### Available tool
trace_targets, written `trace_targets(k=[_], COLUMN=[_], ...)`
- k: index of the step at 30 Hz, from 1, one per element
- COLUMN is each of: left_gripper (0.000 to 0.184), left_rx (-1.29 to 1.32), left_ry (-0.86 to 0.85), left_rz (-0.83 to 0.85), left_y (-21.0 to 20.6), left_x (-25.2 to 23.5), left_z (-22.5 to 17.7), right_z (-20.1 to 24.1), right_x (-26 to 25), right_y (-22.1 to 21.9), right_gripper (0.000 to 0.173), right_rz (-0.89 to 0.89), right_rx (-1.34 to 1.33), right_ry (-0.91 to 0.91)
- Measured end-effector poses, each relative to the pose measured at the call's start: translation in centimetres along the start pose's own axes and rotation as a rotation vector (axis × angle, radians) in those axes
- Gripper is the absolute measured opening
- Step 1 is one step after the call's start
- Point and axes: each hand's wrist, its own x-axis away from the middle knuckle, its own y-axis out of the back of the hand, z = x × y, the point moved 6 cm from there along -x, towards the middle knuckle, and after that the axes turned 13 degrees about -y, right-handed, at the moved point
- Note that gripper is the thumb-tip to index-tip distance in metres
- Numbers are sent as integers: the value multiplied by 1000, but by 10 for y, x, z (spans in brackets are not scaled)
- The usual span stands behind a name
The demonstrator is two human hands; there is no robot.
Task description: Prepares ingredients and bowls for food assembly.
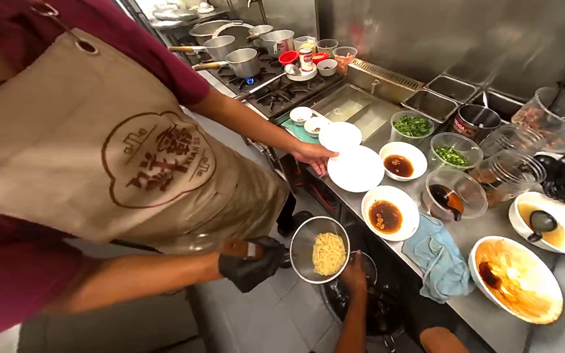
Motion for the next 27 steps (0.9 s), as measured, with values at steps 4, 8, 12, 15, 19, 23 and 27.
trace_targets(k=[4,8,12,15,19,23,27], left_gripper=[40,34,28,32,41,39,40], left_rx=[-109,-372,-512,-554,-706,-859,-859], left_ry=[-160,-298,-324,-260,-194,-185,-187], left_rz=[-17,132,306,305,339,486,454], left_y=[-7,32,76,99,104,88,83], left_x=[-4,22,52,65,67,53,44], left_z=[3,-25,-59,-75,-67,-53,-53], right_z=[-9,-25,-35,-19,0,-50,-69], right_x=[3,23,58,113,72,67,82], right_y=[13,8,29,54,36,55,85], right_gripper=[52,45,44,41,39,36,33], right_rz=[-57,-31,-138,14,-1,-225,-251], right_rx=[30,-54,-104,-122,-72,-9,57], right_ry=[-6,70,131,94,52,88,47])
